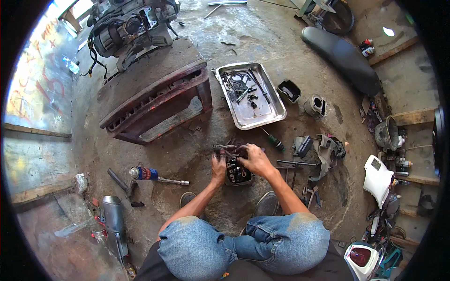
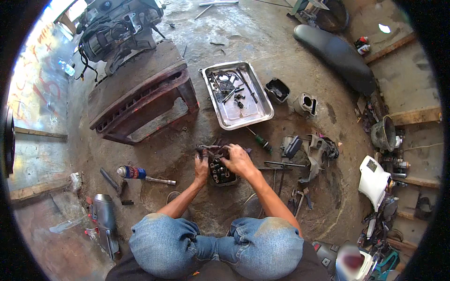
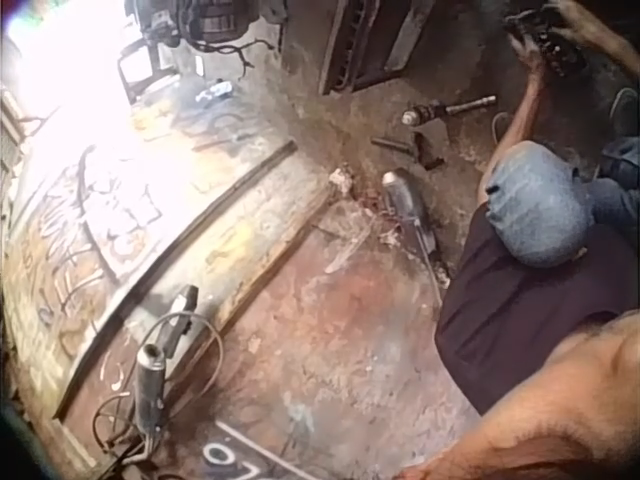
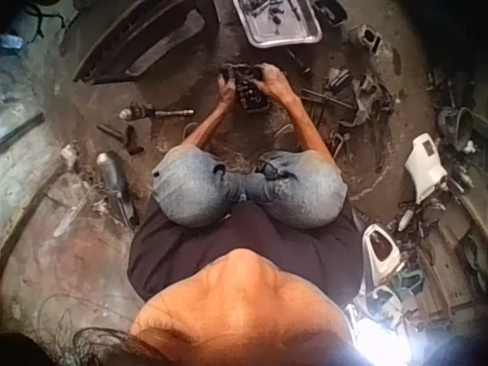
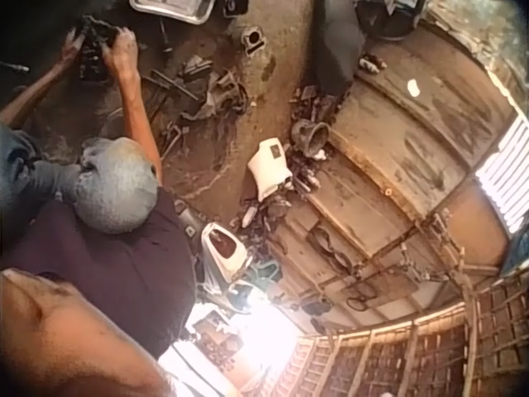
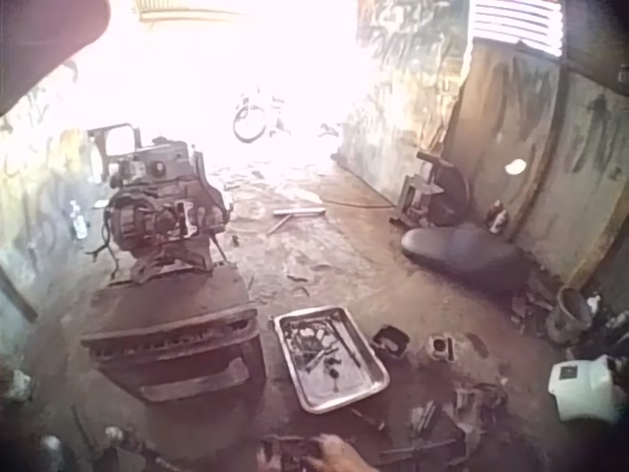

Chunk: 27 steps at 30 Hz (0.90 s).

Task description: Disassemble and inspect motorcycle engine head and internal components.

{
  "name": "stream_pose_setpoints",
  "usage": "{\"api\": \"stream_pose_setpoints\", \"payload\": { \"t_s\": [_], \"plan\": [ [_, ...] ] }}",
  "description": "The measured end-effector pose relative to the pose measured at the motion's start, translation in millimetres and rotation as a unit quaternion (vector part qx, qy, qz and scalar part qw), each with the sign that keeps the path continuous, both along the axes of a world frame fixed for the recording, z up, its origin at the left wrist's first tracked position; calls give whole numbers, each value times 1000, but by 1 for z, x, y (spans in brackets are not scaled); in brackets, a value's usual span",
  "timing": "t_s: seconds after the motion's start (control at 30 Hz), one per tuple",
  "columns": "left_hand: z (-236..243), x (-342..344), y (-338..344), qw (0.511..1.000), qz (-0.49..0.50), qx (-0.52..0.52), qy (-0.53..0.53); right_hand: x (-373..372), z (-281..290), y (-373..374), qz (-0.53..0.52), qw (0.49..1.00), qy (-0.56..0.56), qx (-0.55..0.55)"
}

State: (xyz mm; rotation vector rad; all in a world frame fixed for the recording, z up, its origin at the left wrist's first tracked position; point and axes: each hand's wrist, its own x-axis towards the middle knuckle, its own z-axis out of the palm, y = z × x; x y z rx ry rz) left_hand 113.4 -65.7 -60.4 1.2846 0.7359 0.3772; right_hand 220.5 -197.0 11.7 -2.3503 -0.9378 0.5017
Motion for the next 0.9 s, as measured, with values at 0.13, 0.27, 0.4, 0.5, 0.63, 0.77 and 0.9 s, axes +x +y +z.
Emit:
{"api": "stream_pose_setpoints", "payload": {
  "t_s": [0.13,0.27,0.4,0.5,0.63,0.77,0.9],
  "plan": [
    [11,-3,9,998,11,-59,27,-11,12,1,48,998,5,-50],
    [-4,-18,32,999,29,15,2,-13,13,7,73,996,-12,-56],
    [-19,-43,47,994,1,106,22,-6,14,17,108,992,-20,-64],
    [11,-51,42,972,-44,201,109,-2,16,15,138,983,-39,-116],
    [14,-63,42,961,-99,250,67,-1,10,12,148,986,-58,-47],
    [12,-73,35,956,-149,246,55,-3,10,11,147,987,-58,-31],
    [6,-75,28,954,-160,244,67,-3,10,8,132,990,-38,-25]
  ]
}}
